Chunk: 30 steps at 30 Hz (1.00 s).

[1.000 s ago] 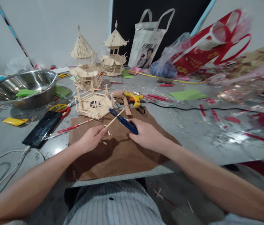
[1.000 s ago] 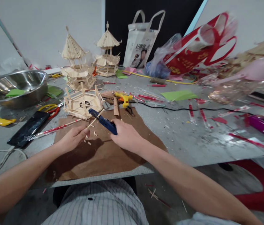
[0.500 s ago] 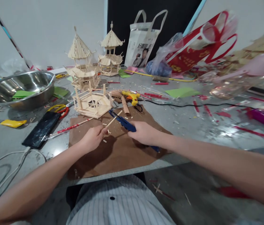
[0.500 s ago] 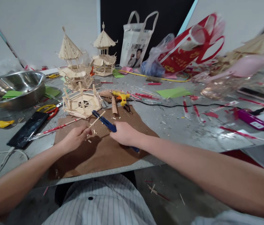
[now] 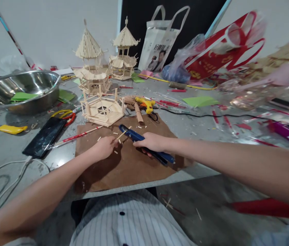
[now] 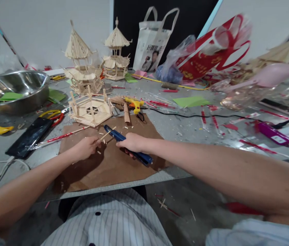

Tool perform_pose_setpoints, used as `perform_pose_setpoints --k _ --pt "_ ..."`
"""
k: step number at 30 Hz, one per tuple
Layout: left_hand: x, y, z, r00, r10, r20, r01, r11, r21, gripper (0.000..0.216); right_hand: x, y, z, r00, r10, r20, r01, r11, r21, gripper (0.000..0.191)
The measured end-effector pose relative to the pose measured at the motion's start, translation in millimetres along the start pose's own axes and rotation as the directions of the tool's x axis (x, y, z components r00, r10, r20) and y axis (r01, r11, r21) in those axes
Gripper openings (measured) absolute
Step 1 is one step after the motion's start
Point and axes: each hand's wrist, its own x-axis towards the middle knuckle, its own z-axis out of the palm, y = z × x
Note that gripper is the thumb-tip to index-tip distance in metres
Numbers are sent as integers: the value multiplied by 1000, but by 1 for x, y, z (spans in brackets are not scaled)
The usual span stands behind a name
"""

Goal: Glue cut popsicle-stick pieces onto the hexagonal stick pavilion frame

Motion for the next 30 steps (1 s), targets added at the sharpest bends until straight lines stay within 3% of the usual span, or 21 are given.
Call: perform_pose_setpoints --k 7,11,13,15,18,20,26,30 --pt "3 -2 -1 1000 -11 -19 11 1000 18 29 6 2 5 998 22 -67 -22 1000 -8 30" --pt "-1 -3 -8 999 -12 -44 16 995 95 27 -1 -1 0 996 51 68 -55 996 65 27" --pt "-5 -3 -13 997 -24 -69 33 991 132 29 -7 0 -6 997 24 77 -23 1000 -14 30" --pt "-8 -3 -19 993 -57 -103 80 969 236 32 -11 6 -15 999 -48 -15 43 974 -223 37" --pt "-11 -4 -25 974 -116 -192 191 879 436 32 -13 23 -27 937 -216 -275 32 837 -547 47" --pt "-9 -7 -26 965 -116 -235 223 834 504 32 -10 38 -31 878 -295 -376 -19 765 -644 53" --pt "-4 -17 -20 964 -78 -253 216 787 578 32 0 68 -16 795 -427 -431 -116 590 -799 63" --pt "-4 -17 -16 964 -35 -264 198 758 622 32 -5 61 -19 766 -502 -402 -53 574 -817 60"
